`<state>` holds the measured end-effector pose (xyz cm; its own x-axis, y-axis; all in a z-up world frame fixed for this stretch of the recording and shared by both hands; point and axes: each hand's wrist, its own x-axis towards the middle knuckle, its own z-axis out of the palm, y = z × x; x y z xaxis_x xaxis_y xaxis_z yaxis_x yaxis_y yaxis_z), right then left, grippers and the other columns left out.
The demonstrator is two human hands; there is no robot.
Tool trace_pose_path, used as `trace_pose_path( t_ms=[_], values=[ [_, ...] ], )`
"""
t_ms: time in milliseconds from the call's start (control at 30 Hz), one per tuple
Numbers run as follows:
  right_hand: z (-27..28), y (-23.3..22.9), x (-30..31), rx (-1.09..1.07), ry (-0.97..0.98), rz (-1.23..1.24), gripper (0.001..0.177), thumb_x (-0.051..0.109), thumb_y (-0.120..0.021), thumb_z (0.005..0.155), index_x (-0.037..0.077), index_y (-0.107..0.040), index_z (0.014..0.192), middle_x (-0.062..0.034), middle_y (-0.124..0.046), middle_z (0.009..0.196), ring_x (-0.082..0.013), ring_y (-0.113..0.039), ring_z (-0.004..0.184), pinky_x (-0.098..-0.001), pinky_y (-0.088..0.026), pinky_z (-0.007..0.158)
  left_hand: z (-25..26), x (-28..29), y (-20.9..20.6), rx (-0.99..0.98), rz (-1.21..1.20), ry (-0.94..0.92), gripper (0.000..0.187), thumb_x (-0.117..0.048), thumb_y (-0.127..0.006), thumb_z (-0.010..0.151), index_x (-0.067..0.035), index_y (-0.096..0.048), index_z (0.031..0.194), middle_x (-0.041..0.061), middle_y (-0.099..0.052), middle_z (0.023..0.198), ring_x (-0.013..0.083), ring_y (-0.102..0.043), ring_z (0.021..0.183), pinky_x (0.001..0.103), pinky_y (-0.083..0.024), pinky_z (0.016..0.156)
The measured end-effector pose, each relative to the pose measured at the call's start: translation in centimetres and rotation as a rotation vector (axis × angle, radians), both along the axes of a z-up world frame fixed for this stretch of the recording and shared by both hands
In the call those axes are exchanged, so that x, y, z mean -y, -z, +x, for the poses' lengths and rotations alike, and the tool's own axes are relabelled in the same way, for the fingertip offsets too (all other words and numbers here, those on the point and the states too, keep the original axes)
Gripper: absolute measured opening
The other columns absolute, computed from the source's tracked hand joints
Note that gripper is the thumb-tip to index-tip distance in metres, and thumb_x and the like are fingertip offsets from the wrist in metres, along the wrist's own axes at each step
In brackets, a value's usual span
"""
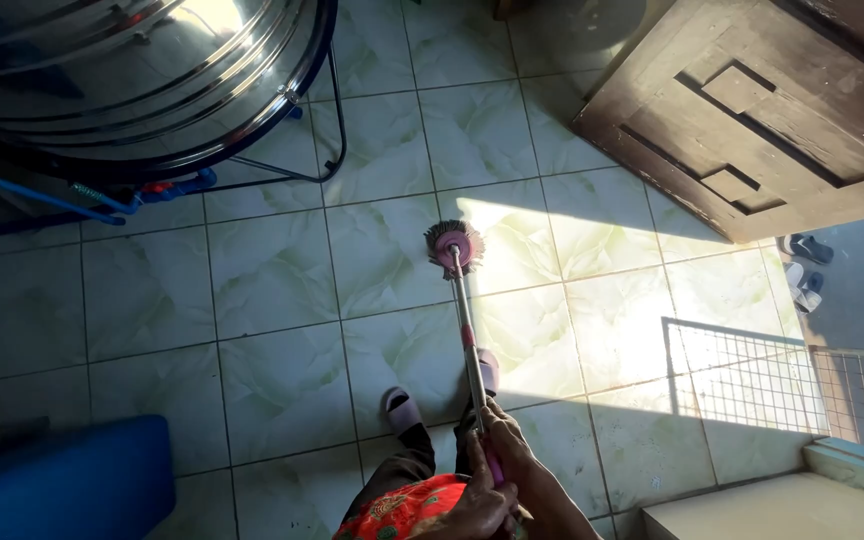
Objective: Mop the tiled floor in a water production facility.
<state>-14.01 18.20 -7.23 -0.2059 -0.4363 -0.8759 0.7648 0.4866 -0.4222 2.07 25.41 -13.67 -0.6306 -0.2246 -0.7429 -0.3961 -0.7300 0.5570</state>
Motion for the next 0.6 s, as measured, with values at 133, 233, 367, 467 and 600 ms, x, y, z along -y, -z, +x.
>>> trace_pose_path(
  t_ms=[133,233,367,467,600],
  values=[
    [-2.5,3.9,4.3,-0.146,-0.157,-0.068,0.033,0.024,-0.046,0.106,0.013,-0.058,0.135,0.0012,-0.06,0.092,-0.0109,-0.053,0.076,-0.0267,-0.047,0.067,-5.4,11.2,-11.4,0.078,0.178,-0.104,0.097,-0.011,-0.048,0.097,-0.041,0.023,0.156,0.009,-0.051,0.092,0.0144,-0.047,0.055,0.028,-0.04,0.044],
    [-5.6,6.7,9.7,-0.23,-0.181,-0.113,0.043,0.021,-0.043,0.105,0.004,-0.056,0.143,-0.01,-0.065,0.117,-0.0165,-0.056,0.098,-0.03,-0.049,0.088,-9.8,18.3,-12.6,0.12,0.281,-0.156,0.095,-0.013,-0.043,0.096,-0.047,0.019,0.158,0.008,-0.047,0.085,0.0142,-0.041,0.05,0.027,-0.035,0.039],
    [-1.9,26.3,10.4,-0.444,-0.197,-0.118,0.042,0.012,-0.041,0.102,-0.002,-0.056,0.139,-0.0072,-0.058,0.105,-0.0157,-0.048,0.086,-0.0294,-0.045,0.072,-12.5,22.3,-12.2,0.095,0.096,-0.236,0.068,-0.017,-0.046,0.099,-0.039,-0.009,0.151,0.005,-0.049,0.095,0.0118,-0.043,0.052,0.027,-0.04,0.038],
    [-9.9,22.1,11.6,-0.491,-0.207,-0.144,0.047,0.001,-0.04,0.097,-0.006,-0.058,0.141,-0.0087,-0.053,0.102,-0.0171,-0.044,0.085,-0.0305,-0.042,0.069,-12.7,20.0,-11.3,0.139,0.106,-0.272,0.066,-0.022,-0.045,0.101,-0.041,-0.008,0.152,0.004,-0.05,0.094,0.0099,-0.045,0.055,0.027,-0.044,0.04],
    [-8.9,21.0,2.5,-0.671,-0.436,-0.191,0.05,0.012,-0.052,0.109,-0.003,-0.042,0.156,0.0007,-0.062,0.133,-0.002,-0.057,0.114,-0.0164,-0.046,0.093,-11.3,14.7,-16.1,0.197,0.404,-0.296,0.084,-0.019,-0.048,0.102,-0.05,0.011,0.152,0.005,-0.052,0.085,0.0154,-0.047,0.058,0.035,-0.053,0.053]
  ],
)
